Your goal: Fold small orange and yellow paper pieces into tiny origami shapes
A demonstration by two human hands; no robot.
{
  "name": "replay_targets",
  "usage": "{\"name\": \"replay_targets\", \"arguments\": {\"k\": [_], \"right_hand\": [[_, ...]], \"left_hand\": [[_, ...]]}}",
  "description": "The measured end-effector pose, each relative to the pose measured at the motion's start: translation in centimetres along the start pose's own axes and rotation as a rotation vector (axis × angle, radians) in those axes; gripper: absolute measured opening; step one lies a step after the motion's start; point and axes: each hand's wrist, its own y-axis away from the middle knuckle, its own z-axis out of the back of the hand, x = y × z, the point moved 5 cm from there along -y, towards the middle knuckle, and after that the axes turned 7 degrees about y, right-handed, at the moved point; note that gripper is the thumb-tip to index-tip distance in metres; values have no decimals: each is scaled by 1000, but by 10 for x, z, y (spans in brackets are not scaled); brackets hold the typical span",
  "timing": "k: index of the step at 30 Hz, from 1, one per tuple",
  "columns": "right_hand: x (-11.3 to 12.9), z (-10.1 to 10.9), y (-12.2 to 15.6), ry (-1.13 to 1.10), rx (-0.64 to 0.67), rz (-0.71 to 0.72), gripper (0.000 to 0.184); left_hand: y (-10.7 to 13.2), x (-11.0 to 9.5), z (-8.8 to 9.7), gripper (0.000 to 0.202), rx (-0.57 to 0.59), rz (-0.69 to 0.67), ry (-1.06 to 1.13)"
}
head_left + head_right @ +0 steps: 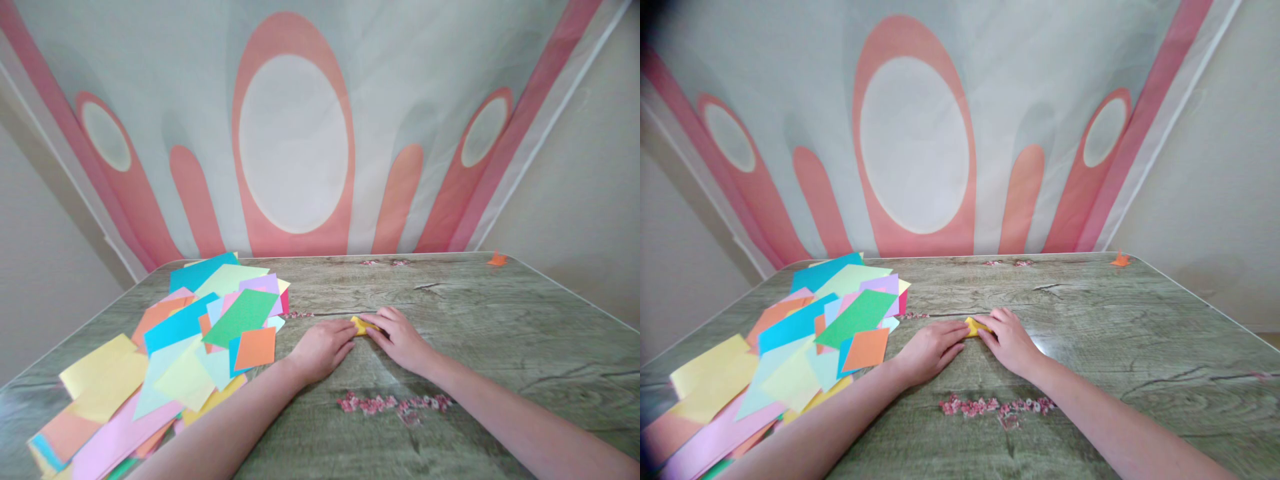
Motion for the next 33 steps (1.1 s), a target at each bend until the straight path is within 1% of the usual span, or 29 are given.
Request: {"name": "replay_targets", "arguments": {"k": [6,9,15,20,27,33], "right_hand": [[-5,3,1,-111,-28,-50,23],[-2,5,1,-101,-34,-22,23],[8,7,4,-12,-73,77,23],[12,5,5,50,-44,118,24],[15,5,4,90,-13,116,24],[16,6,5,83,8,93,22]], "left_hand": [[0,0,-1,32,17,14,-13],[0,0,-1,32,17,14,-17],[0,0,-1,33,15,2,-9],[0,1,-2,33,12,6,-15],[-7,-2,4,32,54,12,-43],[-8,-5,5,34,74,15,-67]]}}
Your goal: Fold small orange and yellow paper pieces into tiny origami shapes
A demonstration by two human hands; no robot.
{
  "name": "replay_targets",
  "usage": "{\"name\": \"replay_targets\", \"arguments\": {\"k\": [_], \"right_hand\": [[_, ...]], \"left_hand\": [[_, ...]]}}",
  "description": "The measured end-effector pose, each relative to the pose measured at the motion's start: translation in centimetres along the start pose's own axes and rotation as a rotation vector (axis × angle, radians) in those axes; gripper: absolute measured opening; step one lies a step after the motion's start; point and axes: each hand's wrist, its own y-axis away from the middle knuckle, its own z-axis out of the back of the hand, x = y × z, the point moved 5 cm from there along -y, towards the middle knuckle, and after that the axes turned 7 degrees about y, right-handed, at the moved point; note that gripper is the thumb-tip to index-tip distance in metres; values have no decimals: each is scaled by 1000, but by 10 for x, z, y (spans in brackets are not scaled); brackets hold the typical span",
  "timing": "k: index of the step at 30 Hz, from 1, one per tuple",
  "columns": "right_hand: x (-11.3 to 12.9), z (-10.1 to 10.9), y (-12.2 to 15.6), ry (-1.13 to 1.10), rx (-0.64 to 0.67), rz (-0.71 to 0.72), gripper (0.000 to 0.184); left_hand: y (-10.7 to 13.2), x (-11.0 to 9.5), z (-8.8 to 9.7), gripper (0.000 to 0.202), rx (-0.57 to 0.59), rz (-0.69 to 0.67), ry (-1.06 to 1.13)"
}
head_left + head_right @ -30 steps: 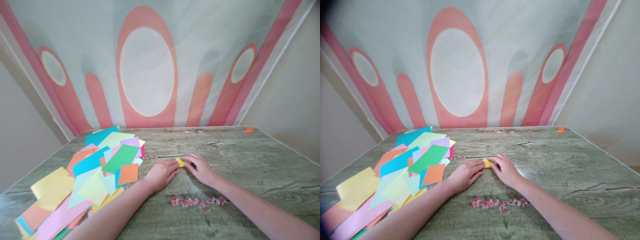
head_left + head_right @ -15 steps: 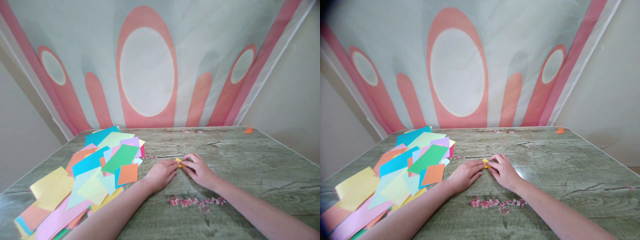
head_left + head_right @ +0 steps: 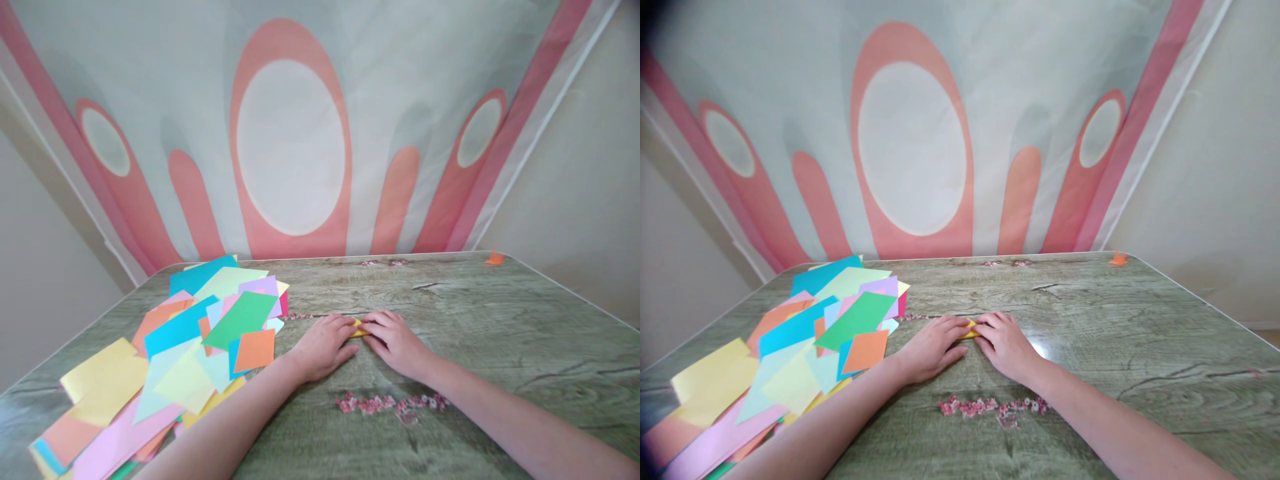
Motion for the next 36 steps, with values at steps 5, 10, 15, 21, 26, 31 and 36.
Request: {"name": "replay_targets", "arguments": {"k": [5,10,15,21,26,31,36], "right_hand": [[1,3,0,1,-27,23,23],[3,3,-2,17,-72,82,26],[4,0,-4,45,-53,90,29],[4,-1,-9,95,-8,103,28],[4,-1,-10,126,24,97,26],[5,-2,-10,146,53,88,27],[3,-6,-9,180,85,101,28]], "left_hand": [[-1,0,1,36,10,8,-47],[-1,7,1,39,-8,37,-76],[-2,12,1,38,-22,43,-69],[-3,12,2,38,-27,48,-56],[-2,13,2,39,-24,49,-60],[-3,13,1,40,-28,43,-88],[-4,11,1,38,-36,46,-126]]}}
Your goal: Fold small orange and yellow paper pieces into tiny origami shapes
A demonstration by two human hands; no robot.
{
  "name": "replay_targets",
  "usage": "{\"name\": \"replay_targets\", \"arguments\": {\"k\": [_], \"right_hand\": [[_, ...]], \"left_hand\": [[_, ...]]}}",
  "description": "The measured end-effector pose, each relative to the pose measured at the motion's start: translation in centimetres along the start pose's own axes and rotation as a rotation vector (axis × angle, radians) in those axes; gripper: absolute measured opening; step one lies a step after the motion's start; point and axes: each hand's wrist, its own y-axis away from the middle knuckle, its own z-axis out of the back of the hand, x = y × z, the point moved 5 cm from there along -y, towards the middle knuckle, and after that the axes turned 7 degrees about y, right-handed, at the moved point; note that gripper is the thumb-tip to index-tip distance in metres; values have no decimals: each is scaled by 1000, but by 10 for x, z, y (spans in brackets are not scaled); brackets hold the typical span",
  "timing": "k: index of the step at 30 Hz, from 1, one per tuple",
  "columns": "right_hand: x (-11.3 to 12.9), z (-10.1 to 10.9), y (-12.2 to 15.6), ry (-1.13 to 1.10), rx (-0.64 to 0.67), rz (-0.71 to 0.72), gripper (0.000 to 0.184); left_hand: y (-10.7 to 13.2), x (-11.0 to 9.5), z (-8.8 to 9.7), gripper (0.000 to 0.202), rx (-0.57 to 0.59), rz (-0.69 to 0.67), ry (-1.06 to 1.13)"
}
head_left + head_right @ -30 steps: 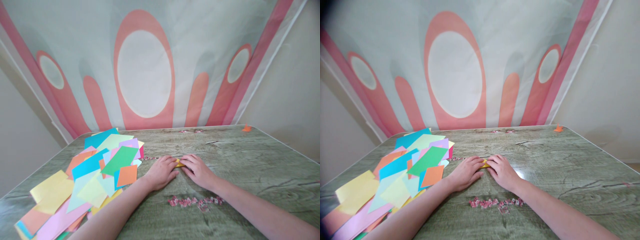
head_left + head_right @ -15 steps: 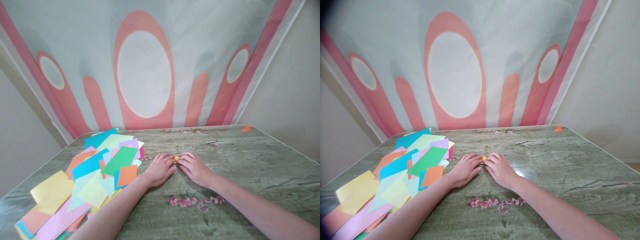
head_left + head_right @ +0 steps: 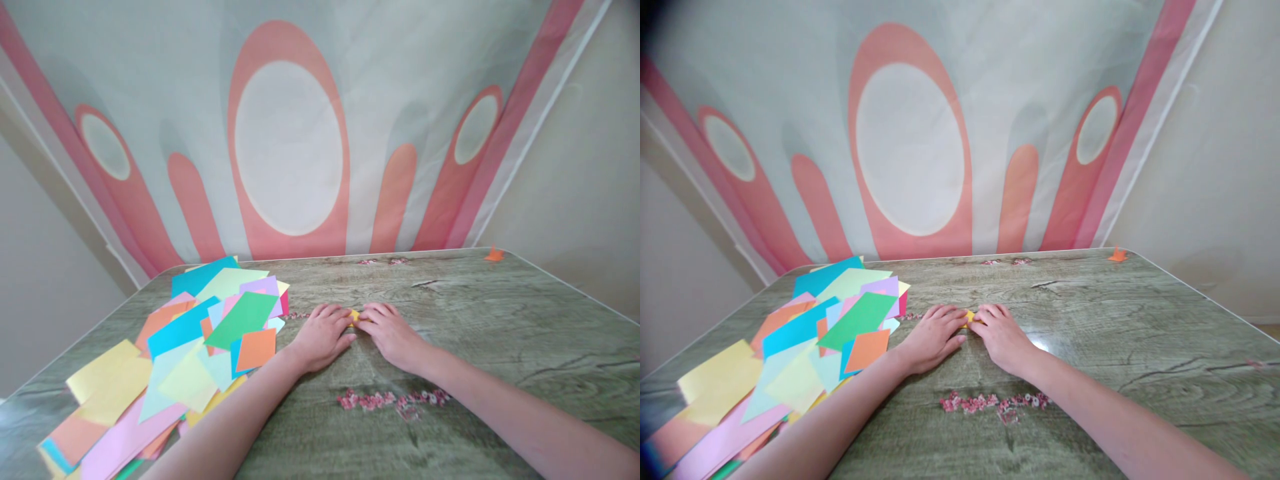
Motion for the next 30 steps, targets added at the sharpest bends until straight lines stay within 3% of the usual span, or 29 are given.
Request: {"name": "replay_targets", "arguments": {"k": [14,23,30], "right_hand": [[-13,11,5,210,32,-16,17],[-5,13,6,110,-77,-39,28],[0,5,4,53,-21,-17,28]], "left_hand": [[0,3,-3,37,6,-12,-17],[0,1,-1,38,0,-20,-24],[0,1,0,38,-7,-9,30]]}}
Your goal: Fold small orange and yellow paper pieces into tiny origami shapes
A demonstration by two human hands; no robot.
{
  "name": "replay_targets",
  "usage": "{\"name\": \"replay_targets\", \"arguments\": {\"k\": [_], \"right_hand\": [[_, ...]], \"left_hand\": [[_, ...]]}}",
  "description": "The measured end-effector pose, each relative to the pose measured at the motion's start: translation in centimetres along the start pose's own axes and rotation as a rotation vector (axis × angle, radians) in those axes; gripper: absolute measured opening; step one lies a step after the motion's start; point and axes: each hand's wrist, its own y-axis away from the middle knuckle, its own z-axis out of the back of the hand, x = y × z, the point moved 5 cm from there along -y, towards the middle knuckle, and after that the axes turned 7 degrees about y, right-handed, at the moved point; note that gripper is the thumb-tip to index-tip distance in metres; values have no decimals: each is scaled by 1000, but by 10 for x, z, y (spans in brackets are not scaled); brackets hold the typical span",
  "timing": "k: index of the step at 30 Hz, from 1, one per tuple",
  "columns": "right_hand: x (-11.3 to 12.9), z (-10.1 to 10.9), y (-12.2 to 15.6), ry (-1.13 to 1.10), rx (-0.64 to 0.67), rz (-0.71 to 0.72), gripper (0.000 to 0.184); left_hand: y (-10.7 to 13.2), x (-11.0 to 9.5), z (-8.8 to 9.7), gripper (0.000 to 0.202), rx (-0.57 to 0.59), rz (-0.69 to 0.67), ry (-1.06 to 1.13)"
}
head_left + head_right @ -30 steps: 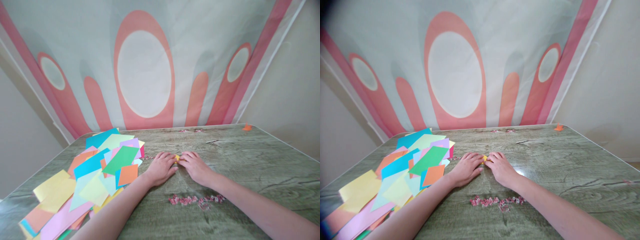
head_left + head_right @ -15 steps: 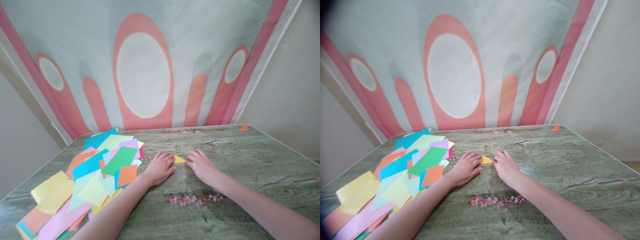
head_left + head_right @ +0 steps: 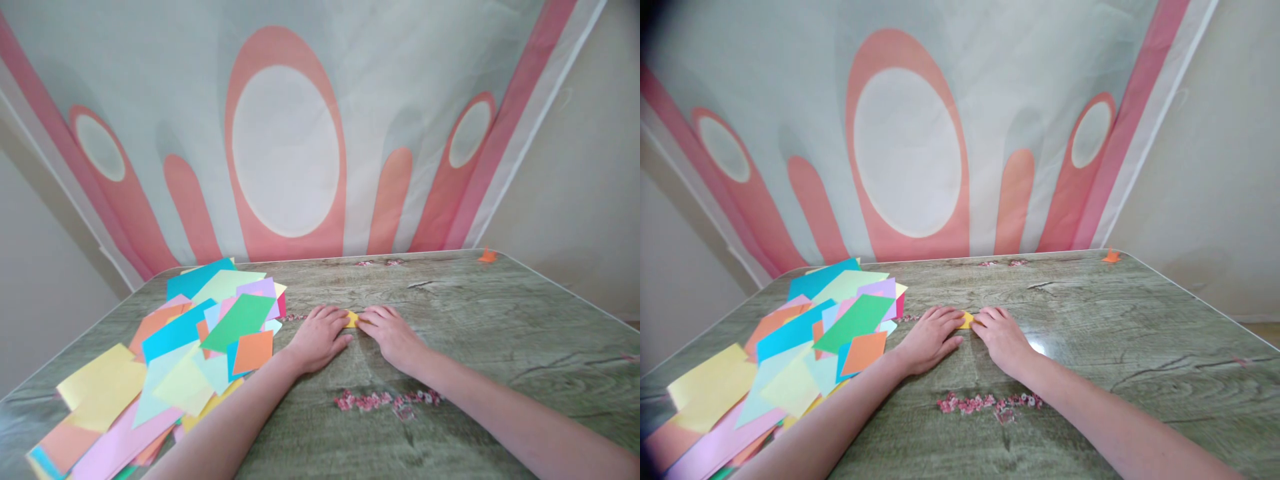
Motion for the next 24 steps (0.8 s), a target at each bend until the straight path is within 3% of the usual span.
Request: {"name": "replay_targets", "arguments": {"k": [7,24], "right_hand": [[-2,-2,-2,-2,8,-6,27],[-5,-3,-5,-13,56,2,25]], "left_hand": [[2,-2,2,34,-9,-11,41],[4,-7,14,27,-34,-4,-98]]}}
